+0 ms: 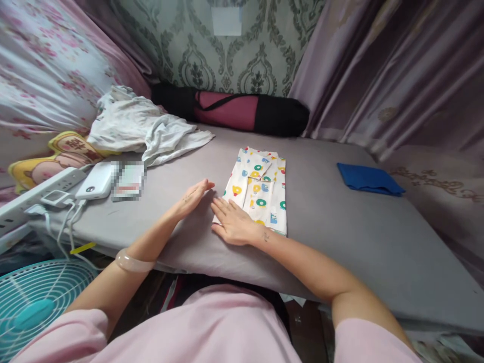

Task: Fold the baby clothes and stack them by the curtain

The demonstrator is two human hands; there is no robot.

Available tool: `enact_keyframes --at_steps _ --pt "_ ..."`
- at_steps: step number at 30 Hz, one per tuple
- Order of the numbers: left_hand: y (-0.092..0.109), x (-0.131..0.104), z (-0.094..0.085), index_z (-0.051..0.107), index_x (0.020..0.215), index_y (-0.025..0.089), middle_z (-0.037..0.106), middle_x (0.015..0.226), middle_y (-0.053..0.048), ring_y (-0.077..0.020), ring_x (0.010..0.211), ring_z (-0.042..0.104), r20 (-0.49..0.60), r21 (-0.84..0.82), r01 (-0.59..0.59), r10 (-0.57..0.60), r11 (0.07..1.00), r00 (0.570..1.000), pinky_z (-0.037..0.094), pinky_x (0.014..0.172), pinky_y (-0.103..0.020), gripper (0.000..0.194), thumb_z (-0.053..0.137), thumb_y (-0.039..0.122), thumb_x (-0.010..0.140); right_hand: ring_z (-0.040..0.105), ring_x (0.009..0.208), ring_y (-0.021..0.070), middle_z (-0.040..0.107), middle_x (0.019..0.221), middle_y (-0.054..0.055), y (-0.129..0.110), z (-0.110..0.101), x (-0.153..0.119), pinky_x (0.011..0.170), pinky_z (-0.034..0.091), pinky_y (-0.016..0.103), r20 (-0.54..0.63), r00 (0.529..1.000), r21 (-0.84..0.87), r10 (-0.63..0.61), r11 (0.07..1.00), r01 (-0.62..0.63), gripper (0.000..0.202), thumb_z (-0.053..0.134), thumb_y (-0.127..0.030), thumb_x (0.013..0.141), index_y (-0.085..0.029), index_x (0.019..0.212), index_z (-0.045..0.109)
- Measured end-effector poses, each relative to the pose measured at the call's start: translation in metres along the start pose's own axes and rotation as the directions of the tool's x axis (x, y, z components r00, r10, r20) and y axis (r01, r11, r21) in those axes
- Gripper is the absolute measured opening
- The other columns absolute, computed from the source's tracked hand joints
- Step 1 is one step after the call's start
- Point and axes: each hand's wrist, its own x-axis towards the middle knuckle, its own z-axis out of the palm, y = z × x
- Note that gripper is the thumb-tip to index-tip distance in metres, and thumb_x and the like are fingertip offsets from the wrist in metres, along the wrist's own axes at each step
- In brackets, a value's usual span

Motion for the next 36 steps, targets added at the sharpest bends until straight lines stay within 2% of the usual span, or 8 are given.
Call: enact_keyframes --at_steps 6,9,11,12,15,20,29,36 --pt "0.009 0.016 0.005 0.063 0.113 0.016 0.066 0.121 -0.009 -0.0243 0.114 0.058 0.039 0.153 -0.063 0.058 0.986 0.998 0.041 0.102 -0.037 0.054 0.029 0.054 0.094 0.015 0.146 0.0236 0.027 0.157 0.010 -0.025 -0.017 -0.029 0.121 0.009 0.041 0.102 0.978 0.284 -0.185 0.947 0.149 0.059 0.035 -0.047 0.098 -0.015 0.148 0.037" --pt "0.013 0.036 0.009 0.061 0.116 0.017 0.067 0.117 -0.009 -0.0234 0.108 0.060 0.065 0.240 -0.144 0.133 0.960 0.989 0.044 0.098 -0.036 0.047 0.033 0.048 0.094 0.046 0.132 0.0176 0.057 0.137 0.001 -0.004 -0.046 -0.025 0.112 0.033 0.031 0.166 0.951 0.530 -0.262 0.837 0.138 0.048 0.026 -0.043 0.101 -0.025 0.130 0.060" --pt "0.015 0.056 0.014 0.060 0.119 0.017 0.066 0.118 -0.009 -0.0227 0.106 0.061 0.064 0.279 -0.192 0.182 0.941 0.981 0.045 0.096 -0.036 0.042 0.037 0.041 0.093 0.057 0.120 0.0169 0.065 0.126 -0.001 0.028 -0.062 -0.013 0.104 0.042 0.030 0.041 0.996 0.549 -0.083 0.834 0.047 0.049 0.023 -0.041 0.102 -0.027 0.123 0.065" --pt "0.016 0.068 0.018 0.059 0.120 0.017 0.065 0.119 -0.010 -0.0226 0.106 0.061 0.059 0.305 -0.208 0.200 0.929 0.978 0.045 0.097 -0.036 0.040 0.038 0.037 0.092 0.056 0.121 0.0184 0.064 0.128 0.000 0.048 -0.068 -0.005 0.105 0.041 0.033 -0.075 0.995 0.494 0.069 0.869 -0.023 0.047 0.025 -0.040 0.101 -0.026 0.126 0.062" --pt "0.019 0.111 0.036 0.057 0.123 0.015 0.064 0.122 -0.012 -0.0230 0.112 0.059 0.088 0.393 -0.283 0.271 0.875 0.959 0.043 0.101 -0.037 0.039 0.037 0.022 0.090 0.039 0.137 0.0228 0.049 0.144 0.009 0.113 -0.072 0.020 0.115 0.027 0.040 -0.294 0.865 0.193 0.408 0.911 -0.364 0.049 0.026 -0.031 0.099 -0.017 0.140 0.049" --pt "0.028 0.178 0.077 0.051 0.127 0.009 0.054 0.136 -0.017 -0.0221 0.128 0.048 0.274 0.492 -0.487 0.403 0.721 0.873 0.036 0.108 -0.035 0.044 0.036 0.010 0.086 0.012 0.147 0.0228 0.021 0.158 0.013 0.178 -0.063 0.054 0.119 0.003 0.042 -0.201 0.868 -0.129 0.454 0.866 -0.483 0.060 0.026 -0.032 0.097 -0.004 0.149 0.029" --pt "0.007 0.213 0.110 0.034 0.144 0.007 0.030 0.153 -0.022 -0.0343 0.144 0.021 0.177 0.658 -0.345 0.309 0.669 0.935 0.021 0.115 -0.051 0.058 0.028 0.041 0.098 0.011 0.147 0.0207 0.018 0.159 0.011 0.199 -0.049 0.065 0.119 0.006 0.041 -0.177 0.846 -0.069 0.503 0.851 -0.521 0.063 0.020 -0.032 0.095 -0.005 0.151 0.023" --pt "0.006 0.210 0.109 0.031 0.147 0.006 0.024 0.156 -0.020 -0.0337 0.145 0.019 0.163 0.686 -0.300 0.262 0.663 0.951 0.019 0.116 -0.051 0.067 0.026 0.050 0.097 0.005 0.147 0.0264 0.010 0.160 0.017 0.197 -0.041 0.062 0.118 0.004 0.043 -0.238 0.705 0.021 0.668 0.729 -0.684 0.069 0.022 -0.040 0.096 0.001 0.151 0.018"
